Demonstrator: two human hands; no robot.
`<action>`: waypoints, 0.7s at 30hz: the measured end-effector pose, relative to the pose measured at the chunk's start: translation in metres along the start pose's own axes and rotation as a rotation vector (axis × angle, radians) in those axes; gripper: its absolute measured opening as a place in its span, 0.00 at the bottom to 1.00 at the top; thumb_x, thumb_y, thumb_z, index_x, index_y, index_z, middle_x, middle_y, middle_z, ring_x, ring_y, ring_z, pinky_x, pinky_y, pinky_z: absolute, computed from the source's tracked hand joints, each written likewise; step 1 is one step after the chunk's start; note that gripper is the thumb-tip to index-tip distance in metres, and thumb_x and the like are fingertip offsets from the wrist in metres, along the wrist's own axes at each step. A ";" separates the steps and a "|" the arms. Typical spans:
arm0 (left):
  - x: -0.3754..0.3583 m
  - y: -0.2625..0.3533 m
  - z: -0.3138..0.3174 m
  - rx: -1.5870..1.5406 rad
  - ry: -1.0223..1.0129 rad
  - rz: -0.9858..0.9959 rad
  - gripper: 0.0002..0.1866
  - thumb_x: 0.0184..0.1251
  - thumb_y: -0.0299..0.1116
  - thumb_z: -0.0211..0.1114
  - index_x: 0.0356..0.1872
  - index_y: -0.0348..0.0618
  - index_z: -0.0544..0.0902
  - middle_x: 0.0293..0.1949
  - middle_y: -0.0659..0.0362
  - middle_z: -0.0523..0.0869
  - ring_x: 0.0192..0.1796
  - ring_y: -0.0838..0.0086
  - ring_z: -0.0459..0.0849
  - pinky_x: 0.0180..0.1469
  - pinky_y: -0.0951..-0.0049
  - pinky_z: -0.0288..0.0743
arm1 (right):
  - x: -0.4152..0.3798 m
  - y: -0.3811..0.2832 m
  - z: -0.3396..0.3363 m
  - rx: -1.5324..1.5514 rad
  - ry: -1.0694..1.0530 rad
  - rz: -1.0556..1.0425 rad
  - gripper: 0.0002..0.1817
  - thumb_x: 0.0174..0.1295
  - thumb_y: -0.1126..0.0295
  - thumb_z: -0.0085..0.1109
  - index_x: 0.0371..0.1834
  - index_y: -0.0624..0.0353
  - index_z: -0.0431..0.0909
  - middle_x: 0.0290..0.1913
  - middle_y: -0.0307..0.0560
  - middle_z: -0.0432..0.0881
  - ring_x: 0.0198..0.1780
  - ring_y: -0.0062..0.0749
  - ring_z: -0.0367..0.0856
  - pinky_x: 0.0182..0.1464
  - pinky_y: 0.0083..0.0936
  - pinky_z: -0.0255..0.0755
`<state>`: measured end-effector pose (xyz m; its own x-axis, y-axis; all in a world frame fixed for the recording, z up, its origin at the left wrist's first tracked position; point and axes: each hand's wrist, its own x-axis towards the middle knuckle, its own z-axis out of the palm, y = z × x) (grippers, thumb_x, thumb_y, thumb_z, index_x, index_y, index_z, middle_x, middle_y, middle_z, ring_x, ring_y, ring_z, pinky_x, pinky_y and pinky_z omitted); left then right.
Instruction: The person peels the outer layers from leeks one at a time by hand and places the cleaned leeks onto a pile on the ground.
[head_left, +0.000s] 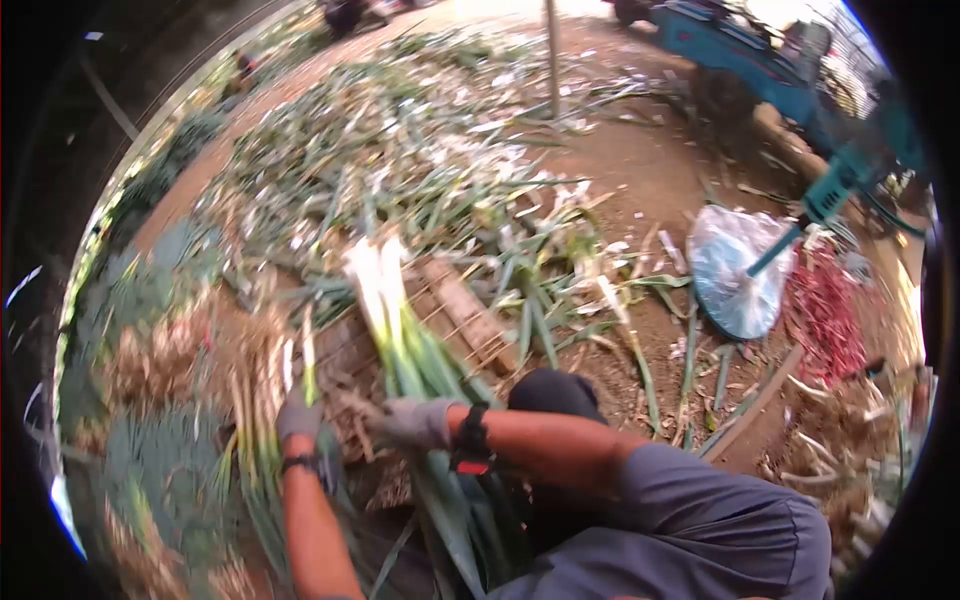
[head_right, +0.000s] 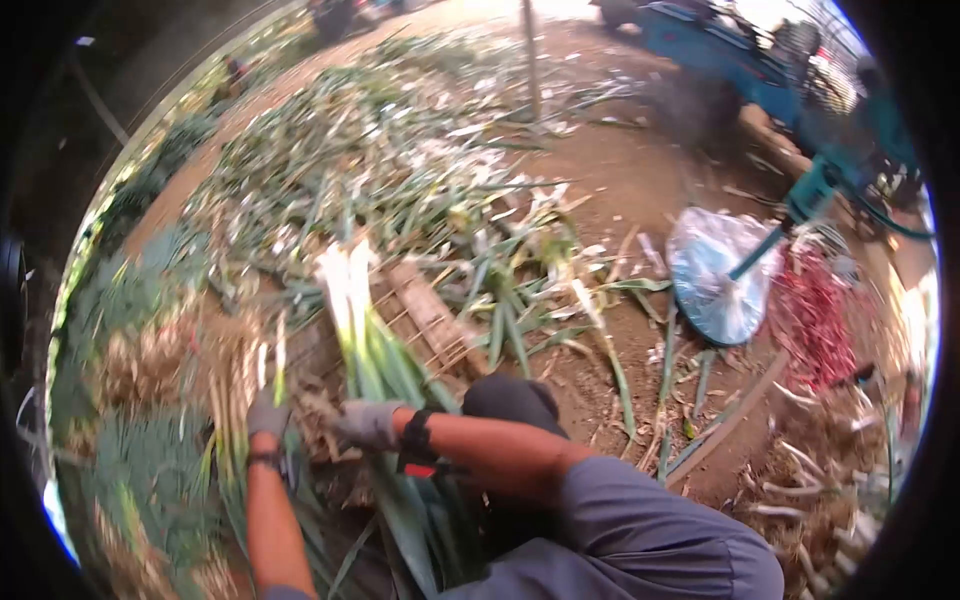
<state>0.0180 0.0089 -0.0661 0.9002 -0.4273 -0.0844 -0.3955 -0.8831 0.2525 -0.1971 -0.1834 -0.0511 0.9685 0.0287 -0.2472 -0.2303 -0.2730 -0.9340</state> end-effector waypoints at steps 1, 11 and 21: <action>-0.002 0.005 -0.002 0.068 0.000 0.027 0.20 0.67 0.49 0.64 0.49 0.45 0.87 0.43 0.44 0.90 0.47 0.47 0.88 0.49 0.53 0.82 | 0.005 0.010 0.009 0.035 -0.030 0.081 0.33 0.69 0.43 0.49 0.46 0.69 0.84 0.37 0.60 0.86 0.39 0.47 0.86 0.43 0.43 0.76; -0.041 0.020 -0.016 0.037 -0.108 -0.164 0.33 0.61 0.48 0.73 0.67 0.49 0.79 0.53 0.46 0.89 0.55 0.50 0.87 0.57 0.53 0.81 | -0.017 -0.022 0.010 0.175 -0.161 0.163 0.24 0.77 0.47 0.46 0.49 0.59 0.76 0.23 0.40 0.76 0.16 0.28 0.74 0.16 0.29 0.65; -0.096 0.021 -0.028 0.006 -0.132 -0.079 0.20 0.65 0.40 0.67 0.56 0.43 0.84 0.56 0.42 0.87 0.58 0.47 0.86 0.62 0.53 0.79 | -0.037 -0.049 0.042 0.096 -0.084 0.182 0.27 0.73 0.42 0.50 0.48 0.59 0.79 0.24 0.44 0.81 0.20 0.31 0.77 0.23 0.32 0.69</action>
<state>-0.0714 0.0371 -0.0257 0.8967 -0.3780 -0.2302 -0.3260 -0.9159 0.2341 -0.2257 -0.1309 -0.0074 0.8999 0.0688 -0.4307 -0.4123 -0.1882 -0.8914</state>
